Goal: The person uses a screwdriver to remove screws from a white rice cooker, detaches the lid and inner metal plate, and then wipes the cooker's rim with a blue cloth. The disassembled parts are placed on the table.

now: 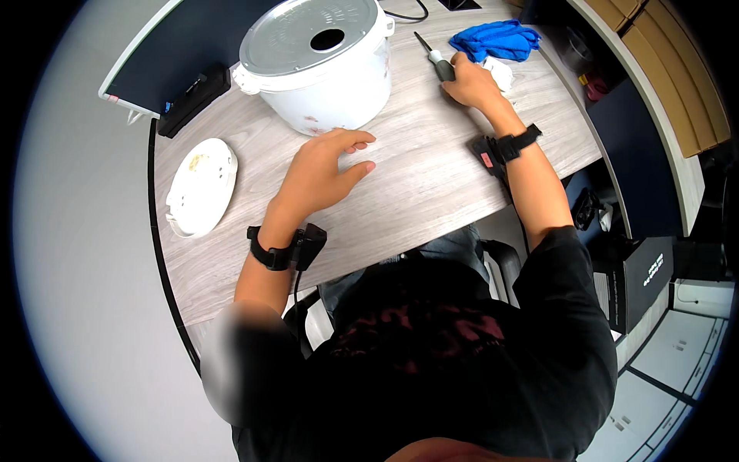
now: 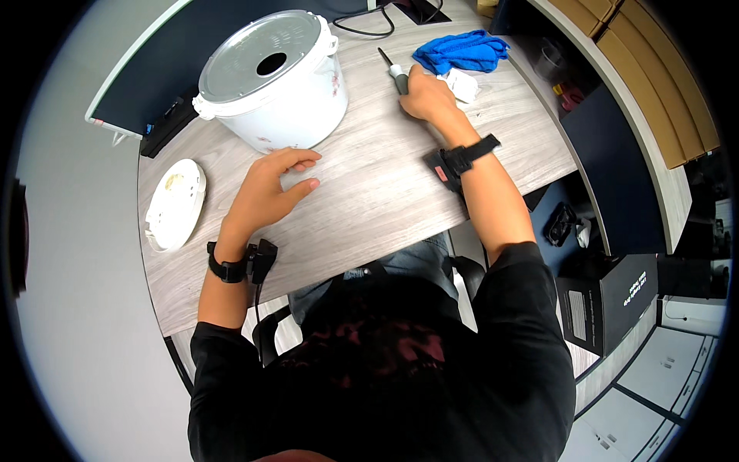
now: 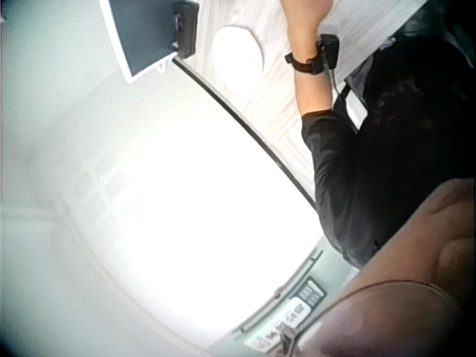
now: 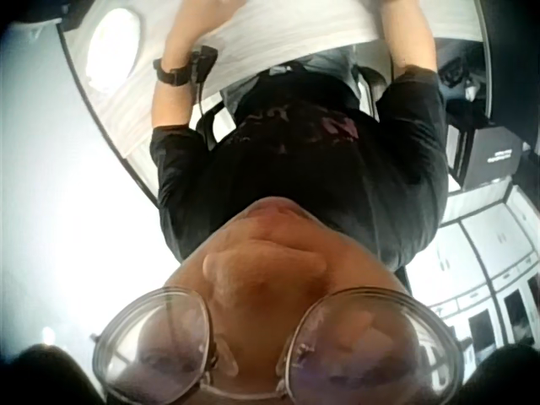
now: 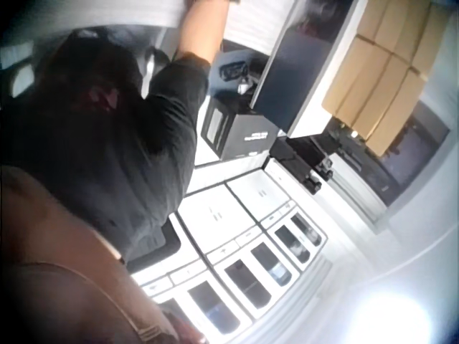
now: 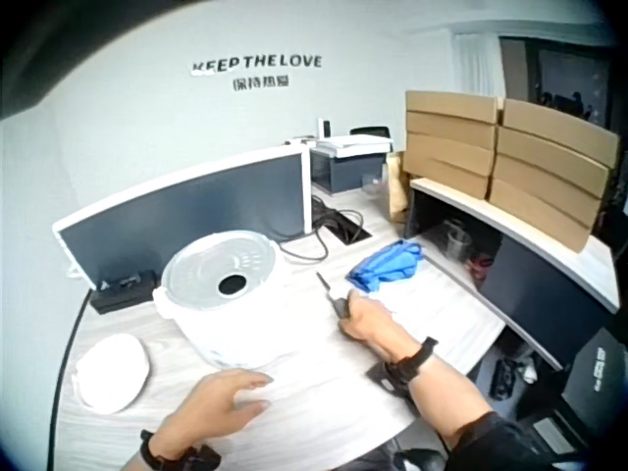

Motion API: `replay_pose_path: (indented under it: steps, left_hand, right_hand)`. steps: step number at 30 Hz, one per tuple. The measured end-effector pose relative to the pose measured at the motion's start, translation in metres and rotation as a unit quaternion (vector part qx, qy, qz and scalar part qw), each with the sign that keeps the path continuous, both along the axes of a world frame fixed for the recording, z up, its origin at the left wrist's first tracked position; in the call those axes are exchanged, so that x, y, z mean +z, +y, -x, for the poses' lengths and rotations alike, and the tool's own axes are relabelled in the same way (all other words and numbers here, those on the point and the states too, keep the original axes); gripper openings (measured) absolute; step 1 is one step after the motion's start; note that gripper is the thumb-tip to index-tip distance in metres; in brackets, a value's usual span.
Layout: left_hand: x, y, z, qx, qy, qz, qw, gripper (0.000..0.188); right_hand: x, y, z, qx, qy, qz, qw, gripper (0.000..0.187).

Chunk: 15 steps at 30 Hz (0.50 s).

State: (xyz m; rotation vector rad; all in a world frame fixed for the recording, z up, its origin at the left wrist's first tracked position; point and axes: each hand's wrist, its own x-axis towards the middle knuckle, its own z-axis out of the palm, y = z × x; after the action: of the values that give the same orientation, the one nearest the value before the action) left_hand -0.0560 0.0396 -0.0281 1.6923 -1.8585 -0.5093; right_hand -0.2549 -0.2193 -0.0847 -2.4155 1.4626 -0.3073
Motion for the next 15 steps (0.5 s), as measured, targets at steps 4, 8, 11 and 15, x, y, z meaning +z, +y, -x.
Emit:
replay_pose_path:
  steps: [4,8,11,15]
  left_hand:
    - [0.002,0.000,-0.001,-0.004,0.004,0.019,1.000,0.031]
    - [0.010,0.000,0.000,-0.014,0.008,0.052,0.999,0.031]
    - [0.017,-0.003,0.009,-0.029,0.054,0.099,0.993,0.030]
    - [0.022,-0.005,0.019,-0.066,0.112,0.019,0.991,0.026]
  right_hand:
    - [0.020,0.022,0.023,0.008,-0.135,0.107,0.985,0.044]
    - [0.082,0.060,0.040,0.030,-0.287,0.115,0.950,0.031]
    - [0.097,0.077,0.043,0.098,-0.373,0.064,0.920,0.031]
    - [0.109,0.100,0.017,0.214,-0.450,-0.064,0.865,0.033]
